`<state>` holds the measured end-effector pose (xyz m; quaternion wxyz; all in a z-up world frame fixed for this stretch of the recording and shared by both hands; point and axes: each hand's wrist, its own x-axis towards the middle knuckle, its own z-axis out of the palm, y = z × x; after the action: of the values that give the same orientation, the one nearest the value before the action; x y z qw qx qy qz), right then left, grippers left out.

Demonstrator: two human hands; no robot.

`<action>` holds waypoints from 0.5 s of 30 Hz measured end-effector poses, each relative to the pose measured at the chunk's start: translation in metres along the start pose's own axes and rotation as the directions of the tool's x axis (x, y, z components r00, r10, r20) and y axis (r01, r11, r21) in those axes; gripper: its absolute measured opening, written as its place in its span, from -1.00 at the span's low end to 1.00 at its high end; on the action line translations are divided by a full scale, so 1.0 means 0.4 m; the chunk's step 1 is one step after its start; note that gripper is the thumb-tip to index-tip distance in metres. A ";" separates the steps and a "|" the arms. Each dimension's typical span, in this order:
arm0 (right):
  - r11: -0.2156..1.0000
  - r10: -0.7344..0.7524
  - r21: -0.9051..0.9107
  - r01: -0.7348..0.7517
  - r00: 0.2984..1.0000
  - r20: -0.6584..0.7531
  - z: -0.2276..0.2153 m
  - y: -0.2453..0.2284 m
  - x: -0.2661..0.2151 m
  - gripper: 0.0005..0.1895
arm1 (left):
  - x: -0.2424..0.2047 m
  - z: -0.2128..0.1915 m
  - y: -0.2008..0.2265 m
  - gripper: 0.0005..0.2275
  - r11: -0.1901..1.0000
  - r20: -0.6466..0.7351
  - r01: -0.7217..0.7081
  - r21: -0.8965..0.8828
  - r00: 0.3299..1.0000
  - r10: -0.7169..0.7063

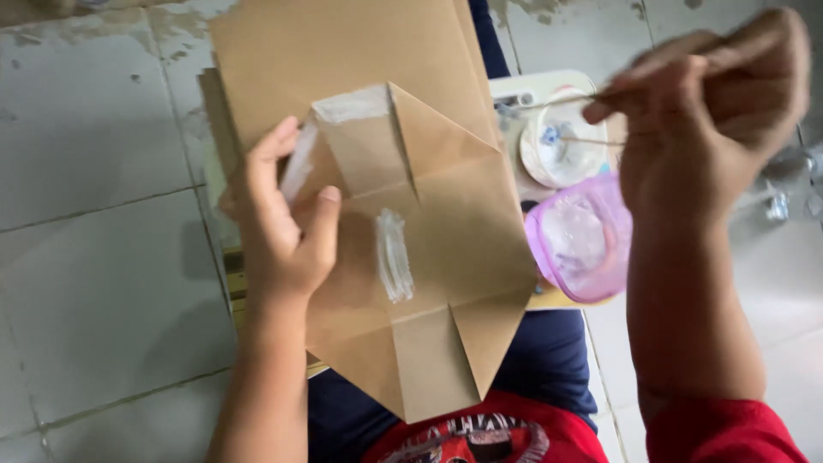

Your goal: Applying glue to paper bags and folding them to assemble the base.

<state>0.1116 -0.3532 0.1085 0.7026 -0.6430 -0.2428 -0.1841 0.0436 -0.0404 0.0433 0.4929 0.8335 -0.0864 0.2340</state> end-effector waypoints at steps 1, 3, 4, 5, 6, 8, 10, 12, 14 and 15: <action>1.000 0.009 -0.012 -0.009 1.000 -0.017 -0.040 -0.007 -0.033 -0.70 | -0.001 -0.001 -0.002 -0.55 1.000 0.021 0.001 -0.010 1.000 0.000; 0.989 0.079 -0.109 -0.101 0.978 -0.192 -0.120 -0.022 -0.101 -0.78 | 0.000 0.002 -0.004 -0.53 0.998 -0.026 -0.054 0.033 0.998 0.054; 0.987 0.081 -0.118 -0.107 0.975 -0.208 -0.137 -0.029 -0.123 -0.78 | -0.004 0.005 -0.003 -0.53 0.998 -0.009 -0.057 0.023 0.998 0.057; 0.972 0.034 -0.220 -0.085 0.973 -0.229 -0.153 -0.036 -0.145 -0.70 | -0.007 0.007 -0.002 -0.53 1.000 -0.007 -0.027 -0.005 1.000 0.027; 0.945 -0.013 -0.320 -0.067 0.970 -0.243 -0.169 -0.043 -0.167 -0.61 | -0.009 0.009 0.000 -0.53 0.999 -0.003 0.003 -0.033 1.000 -0.003; 0.925 -0.036 -0.374 -0.064 0.966 -0.256 -0.206 -0.026 -0.220 -0.61 | -0.012 0.013 -0.017 -0.53 0.999 0.001 -0.013 -0.048 1.000 0.013; 0.901 -0.056 -0.429 -0.067 0.962 -0.268 -0.228 -0.022 -0.269 -0.61 | -0.020 0.018 -0.028 -0.52 0.997 0.010 -0.025 -0.067 1.000 0.026; 0.858 -0.023 -0.504 -0.095 0.975 -0.222 -0.234 -0.022 -0.300 -0.64 | -0.024 0.020 -0.037 -0.51 0.991 0.001 0.037 -0.128 0.999 -0.037; 0.849 -0.018 -0.515 -0.116 0.969 -0.247 -0.228 -0.019 -0.312 -0.61 | -0.028 0.021 -0.043 -0.52 0.992 0.002 0.031 -0.124 1.000 -0.031; 0.844 -0.014 -0.521 -0.130 0.965 -0.263 -0.224 -0.016 -0.316 -0.59 | -0.028 0.019 -0.047 -0.52 0.993 -0.007 0.026 -0.115 1.000 -0.027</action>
<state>0.0144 -0.4497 0.0358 0.5269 -0.7905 -0.0693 -0.3044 0.0431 -0.0387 0.0200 0.5435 0.8038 -0.0867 0.2258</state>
